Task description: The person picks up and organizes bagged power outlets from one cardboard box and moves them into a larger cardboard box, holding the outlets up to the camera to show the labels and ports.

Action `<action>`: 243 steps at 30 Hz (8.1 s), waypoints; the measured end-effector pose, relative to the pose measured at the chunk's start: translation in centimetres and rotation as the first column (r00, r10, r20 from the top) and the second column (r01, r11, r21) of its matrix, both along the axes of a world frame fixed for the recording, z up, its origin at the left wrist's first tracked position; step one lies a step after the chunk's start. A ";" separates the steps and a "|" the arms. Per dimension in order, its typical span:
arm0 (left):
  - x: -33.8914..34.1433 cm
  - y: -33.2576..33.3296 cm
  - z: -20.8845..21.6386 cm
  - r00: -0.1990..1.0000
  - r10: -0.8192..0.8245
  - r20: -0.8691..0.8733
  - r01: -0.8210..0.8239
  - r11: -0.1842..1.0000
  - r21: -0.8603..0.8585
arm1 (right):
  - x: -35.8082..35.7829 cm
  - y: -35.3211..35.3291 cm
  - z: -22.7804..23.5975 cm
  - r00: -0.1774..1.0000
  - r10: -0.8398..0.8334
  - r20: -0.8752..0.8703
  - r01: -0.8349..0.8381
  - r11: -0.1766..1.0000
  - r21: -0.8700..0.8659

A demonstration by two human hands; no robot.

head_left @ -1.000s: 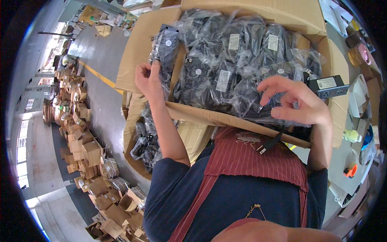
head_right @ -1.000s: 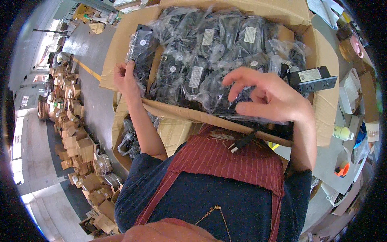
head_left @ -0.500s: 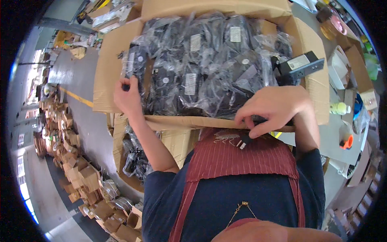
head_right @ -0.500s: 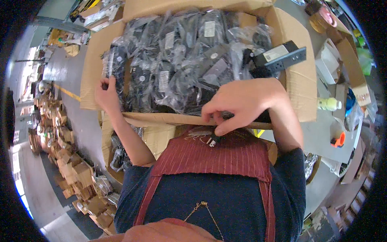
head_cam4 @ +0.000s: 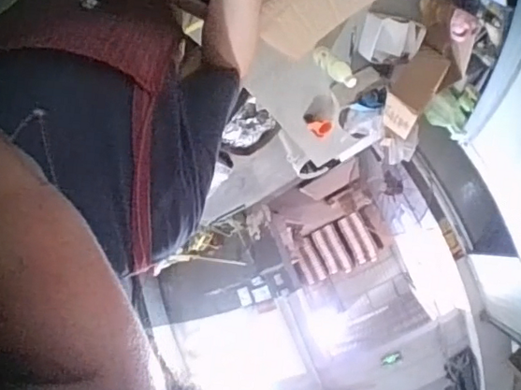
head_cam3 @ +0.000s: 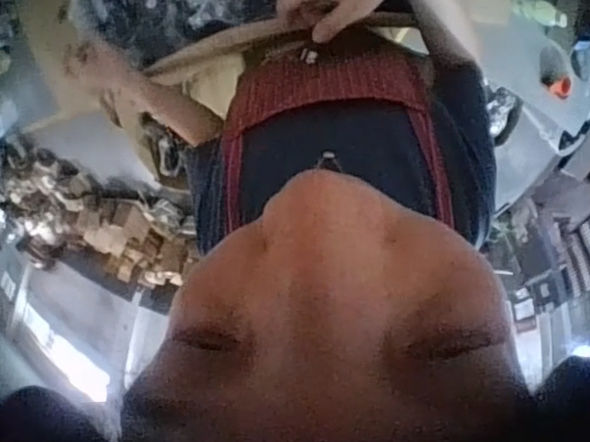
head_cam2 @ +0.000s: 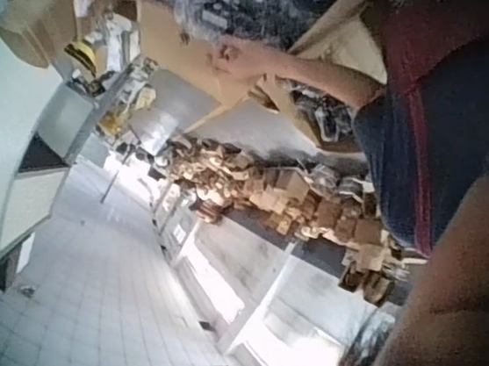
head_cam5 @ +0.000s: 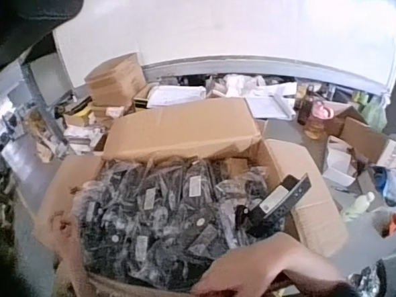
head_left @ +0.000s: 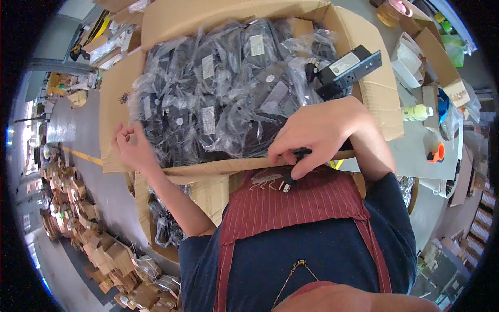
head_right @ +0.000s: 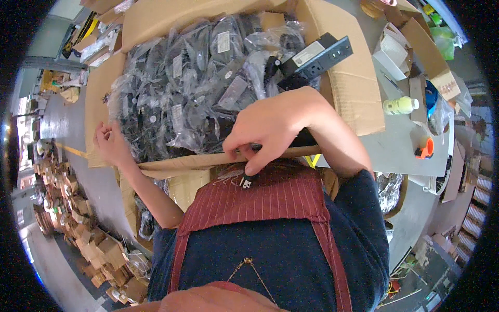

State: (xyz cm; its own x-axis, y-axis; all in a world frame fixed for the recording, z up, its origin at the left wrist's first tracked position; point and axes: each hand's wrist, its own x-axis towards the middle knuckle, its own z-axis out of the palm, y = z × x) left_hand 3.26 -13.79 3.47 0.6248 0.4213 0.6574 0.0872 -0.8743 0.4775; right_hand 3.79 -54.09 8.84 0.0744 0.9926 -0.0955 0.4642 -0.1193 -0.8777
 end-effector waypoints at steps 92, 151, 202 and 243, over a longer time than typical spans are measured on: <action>-2.9 -19.6 2.0 0.338 -0.929 -0.150 0.905 0.277 0.321 | -0.1 -1.3 0.5 0.191 -0.741 0.644 0.911 0.378 0.164; -28.7 27.3 -21.7 0.395 0.378 -0.837 -0.584 0.807 0.089 | 5.0 -3.3 -4.1 0.342 -0.827 0.446 0.940 0.308 -0.148; -29.3 29.5 -15.3 0.520 0.021 -0.854 -0.687 0.604 -0.404 | 5.3 -3.9 -4.6 0.264 -0.818 0.511 0.964 0.225 -0.138; -25.9 19.4 -24.9 0.524 0.124 -0.842 -0.821 0.334 -0.462 | 3.9 -1.5 -3.3 0.272 -0.848 0.454 0.961 0.262 -0.087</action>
State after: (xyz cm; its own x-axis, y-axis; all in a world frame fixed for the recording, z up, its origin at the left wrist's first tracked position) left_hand -22.65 5.61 -21.45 0.1291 0.8323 -0.5391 0.8710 0.1648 0.4629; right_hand 7.72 -55.57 5.49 0.9787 0.1528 -0.1371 0.0513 -0.8288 -0.5571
